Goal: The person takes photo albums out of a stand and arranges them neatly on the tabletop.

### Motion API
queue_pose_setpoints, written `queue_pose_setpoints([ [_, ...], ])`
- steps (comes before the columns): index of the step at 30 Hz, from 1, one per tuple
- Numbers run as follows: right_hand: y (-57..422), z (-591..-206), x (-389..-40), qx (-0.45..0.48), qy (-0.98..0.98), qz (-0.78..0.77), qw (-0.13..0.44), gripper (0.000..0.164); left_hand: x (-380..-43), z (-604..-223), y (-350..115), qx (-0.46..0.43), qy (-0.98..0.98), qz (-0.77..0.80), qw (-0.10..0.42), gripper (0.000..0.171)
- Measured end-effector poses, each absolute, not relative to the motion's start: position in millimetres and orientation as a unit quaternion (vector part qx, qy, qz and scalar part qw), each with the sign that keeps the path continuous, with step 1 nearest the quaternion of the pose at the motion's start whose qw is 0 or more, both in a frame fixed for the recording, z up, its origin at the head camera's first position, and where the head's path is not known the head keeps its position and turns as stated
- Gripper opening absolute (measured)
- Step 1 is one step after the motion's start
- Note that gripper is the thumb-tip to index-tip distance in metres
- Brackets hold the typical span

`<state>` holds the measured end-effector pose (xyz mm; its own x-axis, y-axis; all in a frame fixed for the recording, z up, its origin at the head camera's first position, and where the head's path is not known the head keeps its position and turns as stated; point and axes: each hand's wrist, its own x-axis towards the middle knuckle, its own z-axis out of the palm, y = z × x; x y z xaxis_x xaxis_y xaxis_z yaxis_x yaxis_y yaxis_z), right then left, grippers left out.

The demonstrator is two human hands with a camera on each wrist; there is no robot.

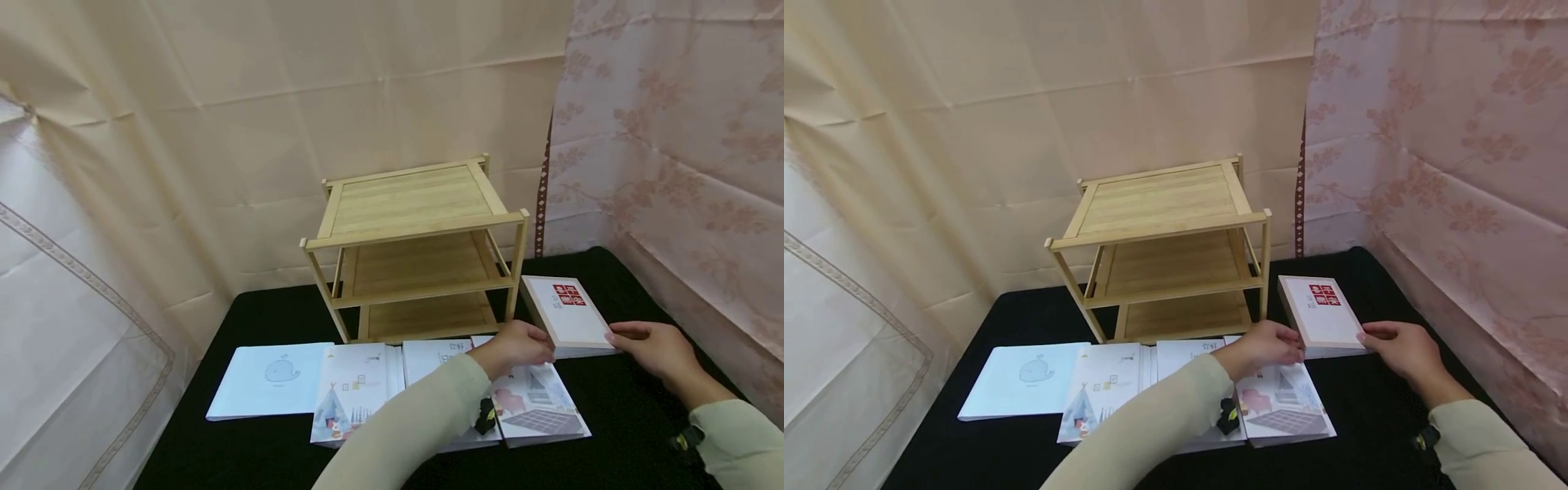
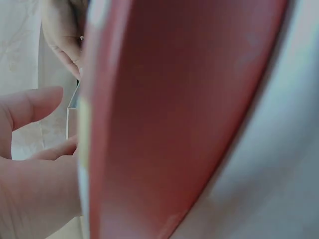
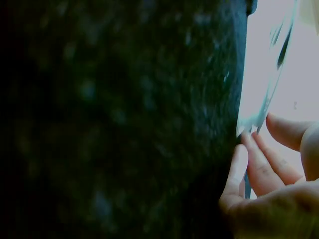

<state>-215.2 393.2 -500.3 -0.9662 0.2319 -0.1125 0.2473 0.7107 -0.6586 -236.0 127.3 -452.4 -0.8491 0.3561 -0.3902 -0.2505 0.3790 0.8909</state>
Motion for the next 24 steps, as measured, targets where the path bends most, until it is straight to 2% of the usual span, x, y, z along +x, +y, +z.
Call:
queue_pose_setpoints([
  [10,410,-503,-210,0.113,0.927,-0.356,0.017,0.067,-234,-453,135,0.023,0.763,0.571,0.304,0.025],
  [15,412,-503,-206,0.113,0.922,-0.369,0.033,0.073,-224,-444,126,0.081,0.81,0.509,0.279,0.036],
  [19,413,-498,-206,0.103,0.912,-0.392,0.069,0.081,-206,-426,85,0.211,0.856,0.385,0.271,0.046],
  [22,410,-488,-207,0.083,0.908,-0.399,0.096,0.084,-194,-410,29,0.303,0.865,0.31,0.254,0.048],
  [24,403,-479,-206,0.061,0.922,-0.37,0.097,0.082,-188,-402,-16,0.324,0.874,0.284,0.223,0.047],
])
